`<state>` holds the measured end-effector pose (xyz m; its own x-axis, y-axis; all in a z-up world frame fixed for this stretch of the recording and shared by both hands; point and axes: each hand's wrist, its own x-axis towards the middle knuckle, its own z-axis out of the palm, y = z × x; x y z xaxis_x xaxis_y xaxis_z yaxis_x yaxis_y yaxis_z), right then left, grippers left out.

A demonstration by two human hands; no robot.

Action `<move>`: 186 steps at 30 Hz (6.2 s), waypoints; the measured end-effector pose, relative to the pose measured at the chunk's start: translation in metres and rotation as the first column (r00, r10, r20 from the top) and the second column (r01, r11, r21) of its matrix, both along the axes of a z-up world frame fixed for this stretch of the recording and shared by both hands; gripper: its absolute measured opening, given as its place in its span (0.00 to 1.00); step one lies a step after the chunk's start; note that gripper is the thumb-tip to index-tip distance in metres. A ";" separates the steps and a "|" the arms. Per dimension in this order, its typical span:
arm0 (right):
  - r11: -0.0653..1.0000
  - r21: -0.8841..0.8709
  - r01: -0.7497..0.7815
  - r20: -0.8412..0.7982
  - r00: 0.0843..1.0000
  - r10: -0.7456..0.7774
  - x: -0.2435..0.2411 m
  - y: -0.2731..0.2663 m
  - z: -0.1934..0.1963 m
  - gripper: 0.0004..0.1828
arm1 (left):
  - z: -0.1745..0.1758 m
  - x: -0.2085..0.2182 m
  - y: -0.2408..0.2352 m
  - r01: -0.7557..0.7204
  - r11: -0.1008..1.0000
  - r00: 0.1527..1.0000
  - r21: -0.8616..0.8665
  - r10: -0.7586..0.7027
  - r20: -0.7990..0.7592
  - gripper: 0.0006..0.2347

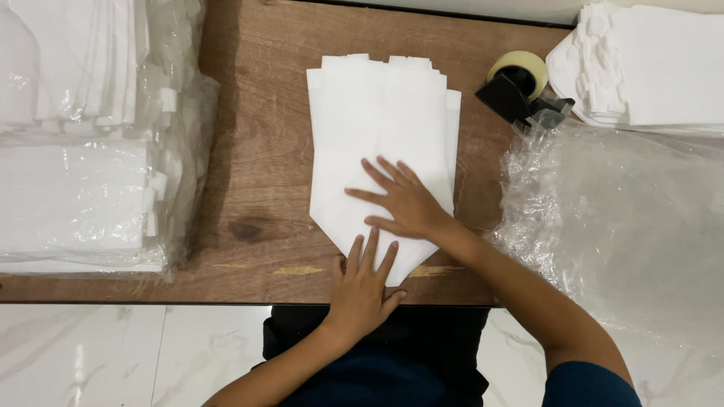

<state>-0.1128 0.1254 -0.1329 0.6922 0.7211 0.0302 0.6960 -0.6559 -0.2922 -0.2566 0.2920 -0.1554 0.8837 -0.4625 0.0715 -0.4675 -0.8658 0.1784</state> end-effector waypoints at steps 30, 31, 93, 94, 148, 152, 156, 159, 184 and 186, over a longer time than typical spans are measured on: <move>0.286 0.653 0.701 -0.501 0.683 -0.532 0.032 -0.108 0.058 0.18 | 0.112 0.062 0.048 -0.335 0.539 0.932 -0.773 0.069 -0.356 0.19; 0.180 0.637 0.750 -0.613 0.634 -0.472 0.024 -0.102 0.061 0.20 | 0.092 0.059 0.046 -0.423 0.226 0.898 -0.877 -0.027 -0.440 0.23; 0.386 0.209 0.898 -0.414 0.439 -0.797 -0.095 -0.030 0.034 0.34 | 0.047 0.052 0.059 -0.251 0.898 0.865 -0.361 0.041 -0.500 0.58; 0.380 0.254 0.890 -0.377 0.453 -0.808 -0.095 -0.030 0.024 0.34 | 0.046 0.053 0.058 -0.248 0.893 0.869 -0.377 0.033 -0.494 0.59; 0.490 0.348 0.799 -0.255 0.583 -0.771 0.173 -0.098 -0.067 0.27 | -0.041 0.367 0.024 -0.152 0.574 0.987 -0.805 0.045 -0.154 0.11; 0.564 0.060 0.823 0.041 0.563 -0.826 0.171 -0.075 -0.056 0.31 | 0.017 0.341 0.007 -0.230 0.914 0.969 -0.334 0.247 0.007 0.12; 0.606 0.209 0.768 0.247 0.558 -0.792 0.139 -0.086 0.038 0.27 | 0.064 0.341 -0.024 -0.106 0.888 0.931 -0.447 0.246 0.269 0.11; 0.615 0.445 0.651 0.566 0.328 -0.757 0.136 -0.154 0.076 0.18 | 0.116 0.320 -0.071 0.153 0.934 0.771 -0.324 0.092 0.630 0.19; 0.614 0.314 0.724 0.695 0.265 -0.668 0.005 -0.342 0.165 0.20 | 0.154 0.324 -0.369 0.698 0.673 0.695 -0.243 -0.556 0.456 0.19; 0.661 0.377 0.649 0.637 0.336 -0.694 -0.011 -0.332 0.180 0.17 | 0.172 0.319 -0.364 0.712 0.622 0.697 -0.325 -0.569 0.437 0.16</move>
